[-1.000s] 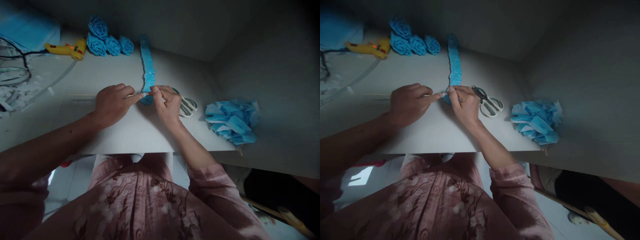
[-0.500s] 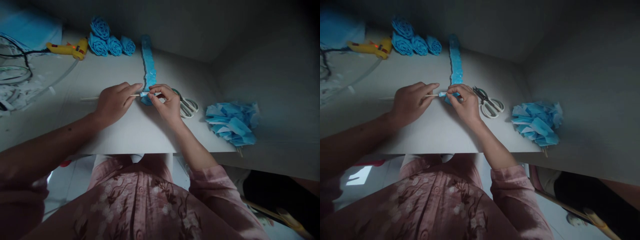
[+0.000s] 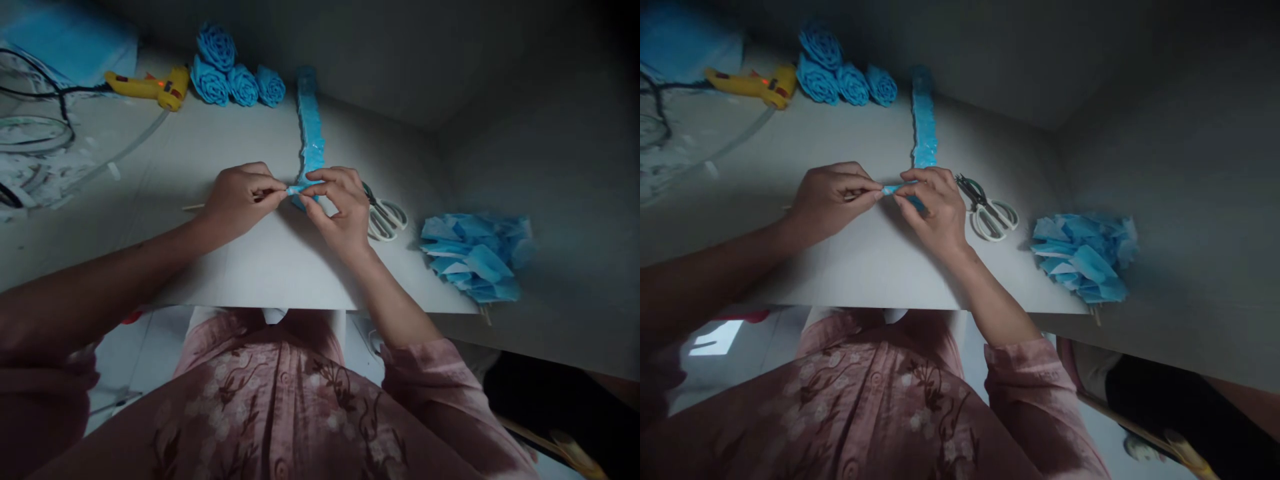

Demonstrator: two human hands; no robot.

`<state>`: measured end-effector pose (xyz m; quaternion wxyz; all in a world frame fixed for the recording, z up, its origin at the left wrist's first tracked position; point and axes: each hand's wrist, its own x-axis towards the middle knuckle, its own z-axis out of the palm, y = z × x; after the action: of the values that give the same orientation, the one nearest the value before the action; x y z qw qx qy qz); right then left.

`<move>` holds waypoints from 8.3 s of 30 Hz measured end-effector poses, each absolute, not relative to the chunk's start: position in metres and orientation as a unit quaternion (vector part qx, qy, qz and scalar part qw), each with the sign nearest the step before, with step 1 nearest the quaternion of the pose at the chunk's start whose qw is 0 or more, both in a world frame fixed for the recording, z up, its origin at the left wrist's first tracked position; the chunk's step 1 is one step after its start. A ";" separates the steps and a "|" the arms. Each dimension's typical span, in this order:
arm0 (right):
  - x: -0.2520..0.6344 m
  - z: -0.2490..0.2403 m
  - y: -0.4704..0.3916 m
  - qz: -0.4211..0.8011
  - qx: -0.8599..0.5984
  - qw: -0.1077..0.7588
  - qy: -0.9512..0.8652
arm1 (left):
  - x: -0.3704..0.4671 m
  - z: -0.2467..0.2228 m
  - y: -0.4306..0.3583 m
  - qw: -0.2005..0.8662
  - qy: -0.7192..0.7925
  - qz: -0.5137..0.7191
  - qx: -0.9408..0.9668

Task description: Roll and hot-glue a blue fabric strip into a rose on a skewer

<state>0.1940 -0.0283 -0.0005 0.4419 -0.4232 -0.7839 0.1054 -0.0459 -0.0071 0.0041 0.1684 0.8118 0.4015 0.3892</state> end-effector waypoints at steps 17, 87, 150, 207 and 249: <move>0.189 0.008 -0.033 0.144 -0.399 0.429 -0.797 | -0.046 -0.002 0.002 0.187 0.399 0.427 0.790; 0.188 -0.024 -0.020 0.229 -0.411 0.460 -0.753 | -0.041 0.004 -0.011 0.197 0.396 0.412 0.797; 0.185 -0.001 -0.031 0.168 -0.462 0.441 -0.751 | -0.044 0.005 -0.007 0.207 0.401 0.424 0.785; 0.199 0.005 -0.025 0.239 -0.497 0.430 -0.715 | -0.051 -0.002 0.002 0.212 0.430 0.383 0.790; 0.184 -0.005 -0.028 0.253 -0.475 0.399 -0.742 | -0.044 0.009 -0.010 0.229 0.414 0.366 0.802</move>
<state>0.1844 -0.0282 -0.0054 0.3995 -0.4754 -0.7419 0.2530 -0.0440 -0.0099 0.0085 0.2289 0.8016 0.4139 0.3657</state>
